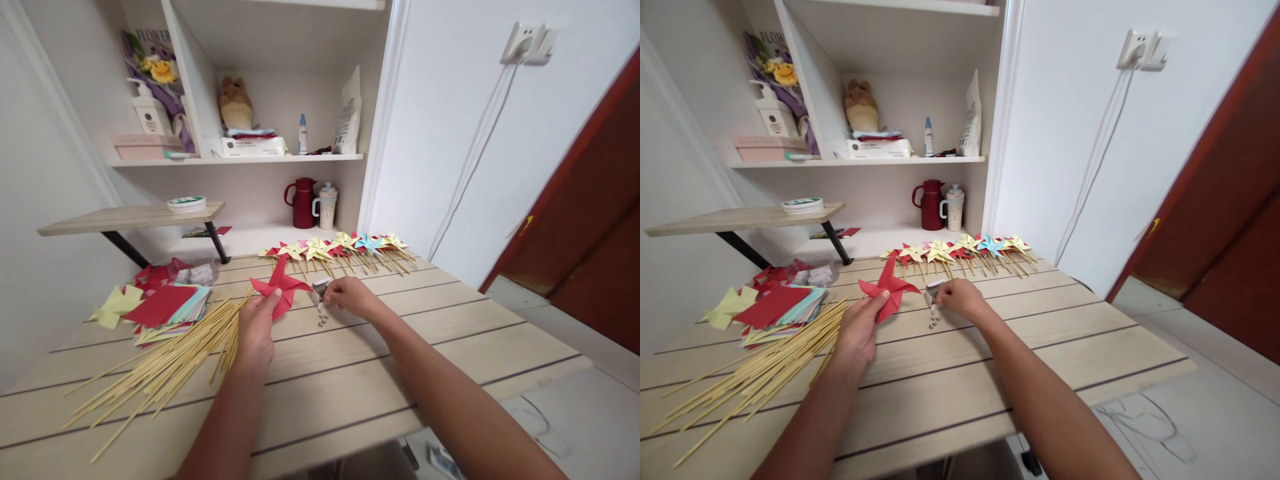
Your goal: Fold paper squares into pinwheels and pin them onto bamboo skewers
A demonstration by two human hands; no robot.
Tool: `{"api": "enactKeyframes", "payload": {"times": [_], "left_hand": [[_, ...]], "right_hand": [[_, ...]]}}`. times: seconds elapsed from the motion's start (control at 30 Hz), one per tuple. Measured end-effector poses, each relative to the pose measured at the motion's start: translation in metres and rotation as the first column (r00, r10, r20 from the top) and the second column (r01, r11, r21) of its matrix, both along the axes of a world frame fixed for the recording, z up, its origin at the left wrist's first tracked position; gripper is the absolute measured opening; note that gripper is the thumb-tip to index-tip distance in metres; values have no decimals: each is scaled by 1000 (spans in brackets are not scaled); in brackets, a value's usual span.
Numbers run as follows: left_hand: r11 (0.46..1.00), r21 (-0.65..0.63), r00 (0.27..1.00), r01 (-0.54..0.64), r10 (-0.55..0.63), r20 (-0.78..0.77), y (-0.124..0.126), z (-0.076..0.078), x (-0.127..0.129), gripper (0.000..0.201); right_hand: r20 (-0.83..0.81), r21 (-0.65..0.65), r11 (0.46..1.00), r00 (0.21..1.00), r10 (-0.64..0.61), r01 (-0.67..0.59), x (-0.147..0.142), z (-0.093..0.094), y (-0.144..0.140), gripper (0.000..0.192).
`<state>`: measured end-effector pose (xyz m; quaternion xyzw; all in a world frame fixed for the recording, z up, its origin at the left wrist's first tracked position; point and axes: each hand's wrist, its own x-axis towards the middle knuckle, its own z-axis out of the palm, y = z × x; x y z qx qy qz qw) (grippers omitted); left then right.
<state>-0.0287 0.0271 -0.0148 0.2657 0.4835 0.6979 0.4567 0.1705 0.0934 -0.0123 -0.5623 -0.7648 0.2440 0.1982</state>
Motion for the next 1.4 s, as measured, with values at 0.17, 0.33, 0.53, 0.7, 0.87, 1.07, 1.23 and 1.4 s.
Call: {"api": "enactKeyframes", "payload": {"times": [0.17, 0.33, 0.53, 0.7, 0.87, 1.07, 1.23, 1.4], "left_hand": [[1000, 2, 1000, 15, -15, -8, 1, -1, -1, 27], [1000, 1, 1000, 5, -5, -13, 1, -1, 0, 28], [1000, 9, 1000, 11, -11, -4, 1, -3, -1, 30], [999, 13, 998, 52, -51, -36, -1, -4, 1, 29], [999, 18, 996, 36, -34, -83, -2, -3, 4, 29], [1000, 13, 980, 29, -25, -198, -4, -2, 7, 30], [999, 33, 946, 42, -29, -322, -4, -2, 11, 26], [996, 60, 871, 72, -34, -489, -1, -6, 14, 21]], "right_hand": [[-13, 48, 999, 1000, -2, 2, 9, 2, 5, 22], [101, 123, 992, 994, -32, 19, 7, 1, 7, 24], [214, 167, 982, 969, -124, 88, -2, -8, 9, 6], [209, 197, 968, 958, -195, 154, -1, -11, 12, 8], [92, 255, 944, 967, -240, 210, 4, -5, 11, 28], [-360, 212, 965, 930, -67, 152, -5, 9, -4, 38], [-712, -94, 971, 697, 89, -221, -14, 10, -16, 50], [-746, -66, 955, 650, 146, -290, -19, 13, -20, 37]]}}
